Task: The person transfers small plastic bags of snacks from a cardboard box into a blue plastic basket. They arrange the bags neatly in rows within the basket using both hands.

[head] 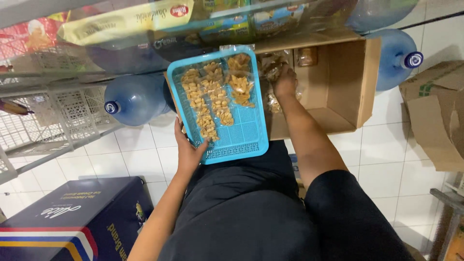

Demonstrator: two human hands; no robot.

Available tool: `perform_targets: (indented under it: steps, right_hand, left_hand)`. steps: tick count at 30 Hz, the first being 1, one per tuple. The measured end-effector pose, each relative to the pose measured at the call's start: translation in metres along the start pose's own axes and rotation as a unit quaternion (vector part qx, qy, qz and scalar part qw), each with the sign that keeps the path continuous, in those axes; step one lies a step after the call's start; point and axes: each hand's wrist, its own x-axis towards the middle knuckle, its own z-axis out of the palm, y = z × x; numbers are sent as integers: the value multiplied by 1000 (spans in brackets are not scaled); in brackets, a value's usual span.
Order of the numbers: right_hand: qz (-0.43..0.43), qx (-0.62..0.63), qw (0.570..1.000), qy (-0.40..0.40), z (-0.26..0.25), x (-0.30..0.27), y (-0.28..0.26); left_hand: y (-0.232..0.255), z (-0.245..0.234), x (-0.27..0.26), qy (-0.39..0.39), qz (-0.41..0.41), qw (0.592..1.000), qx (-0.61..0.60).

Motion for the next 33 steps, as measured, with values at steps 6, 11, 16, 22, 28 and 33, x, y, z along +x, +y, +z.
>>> perform_targets:
  steps: [6, 11, 16, 22, 28, 33]
  right_hand:
    - [-32, -12, 997, -76, -21, 3, 16]
    - [9, 373, 924, -87, -102, -35, 10]
    - [31, 544, 818, -183, -224, -126, -36]
    - [-63, 523, 806, -271, -237, -189, -85]
    - [-220, 298, 902, -222, -193, -207, -155]
    - [-323, 122, 929, -135, -143, -208, -169]
  left_hand:
    - [23, 5, 3, 42, 159, 964, 210]
    - [32, 1, 10, 45, 201, 937, 282]
    - [38, -4, 12, 25, 173, 939, 297]
    - [23, -2, -1, -10, 174, 914, 366]
    - [7, 14, 4, 12, 226, 868, 442]
    - [1, 18, 12, 61, 262, 850, 453]
